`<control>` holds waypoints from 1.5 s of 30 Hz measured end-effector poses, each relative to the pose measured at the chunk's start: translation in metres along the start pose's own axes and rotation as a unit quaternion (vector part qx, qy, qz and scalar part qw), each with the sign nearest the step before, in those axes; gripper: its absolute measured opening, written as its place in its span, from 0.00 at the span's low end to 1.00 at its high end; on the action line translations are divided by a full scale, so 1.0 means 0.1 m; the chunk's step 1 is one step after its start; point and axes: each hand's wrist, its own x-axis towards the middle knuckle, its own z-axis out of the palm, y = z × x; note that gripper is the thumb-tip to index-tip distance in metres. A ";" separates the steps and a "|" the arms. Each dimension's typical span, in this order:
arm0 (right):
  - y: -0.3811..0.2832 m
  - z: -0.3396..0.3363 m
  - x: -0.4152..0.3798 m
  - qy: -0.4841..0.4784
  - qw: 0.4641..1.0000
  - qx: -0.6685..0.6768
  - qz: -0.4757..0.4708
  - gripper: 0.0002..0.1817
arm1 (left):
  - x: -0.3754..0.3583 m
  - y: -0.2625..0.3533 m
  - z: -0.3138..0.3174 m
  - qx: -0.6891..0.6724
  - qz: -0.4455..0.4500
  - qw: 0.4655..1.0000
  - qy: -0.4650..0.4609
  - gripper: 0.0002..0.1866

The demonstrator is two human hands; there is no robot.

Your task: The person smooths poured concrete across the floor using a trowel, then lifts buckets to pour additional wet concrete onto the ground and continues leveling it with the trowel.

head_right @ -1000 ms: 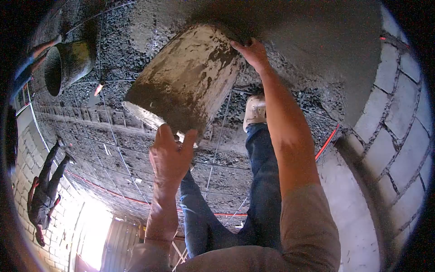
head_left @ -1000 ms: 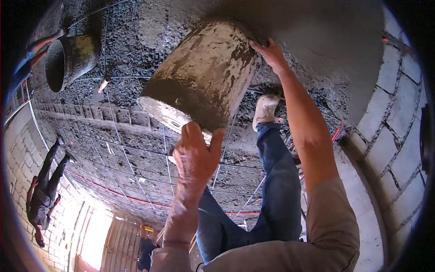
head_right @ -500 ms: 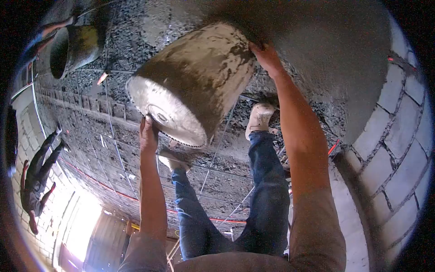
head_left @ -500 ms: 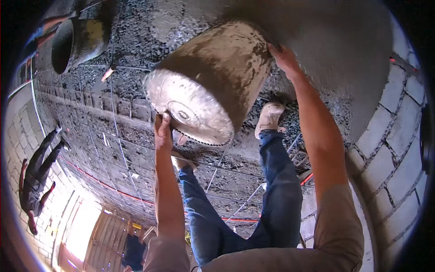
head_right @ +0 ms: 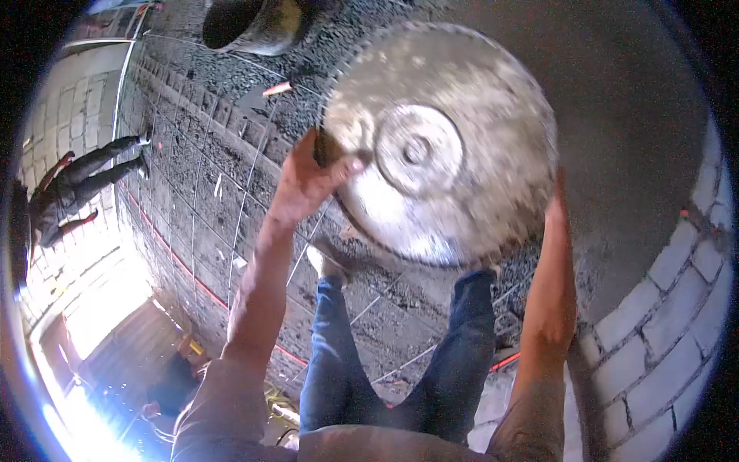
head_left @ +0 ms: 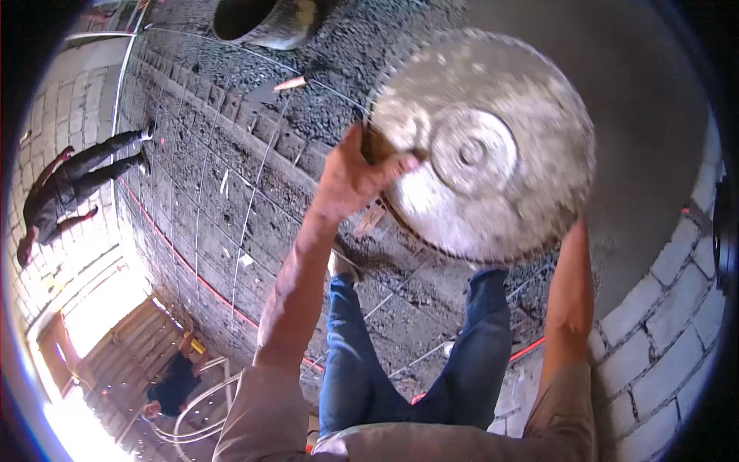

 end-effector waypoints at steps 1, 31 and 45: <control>-0.02 -0.07 -0.25 -0.003 1.000 0.004 -0.016 0.28 | 0.00 0.01 -0.03 0.037 0.032 0.999 0.010 0.41; -0.42 0.54 -1.09 -0.068 0.994 0.055 -0.058 0.28 | -0.64 -0.61 -0.54 -0.020 -0.074 0.997 -0.007 0.54; -2.46 3.31 -2.91 -0.150 0.952 -0.241 -0.118 0.19 | -2.44 -2.20 -2.99 -0.451 -0.043 0.883 0.121 0.52</control>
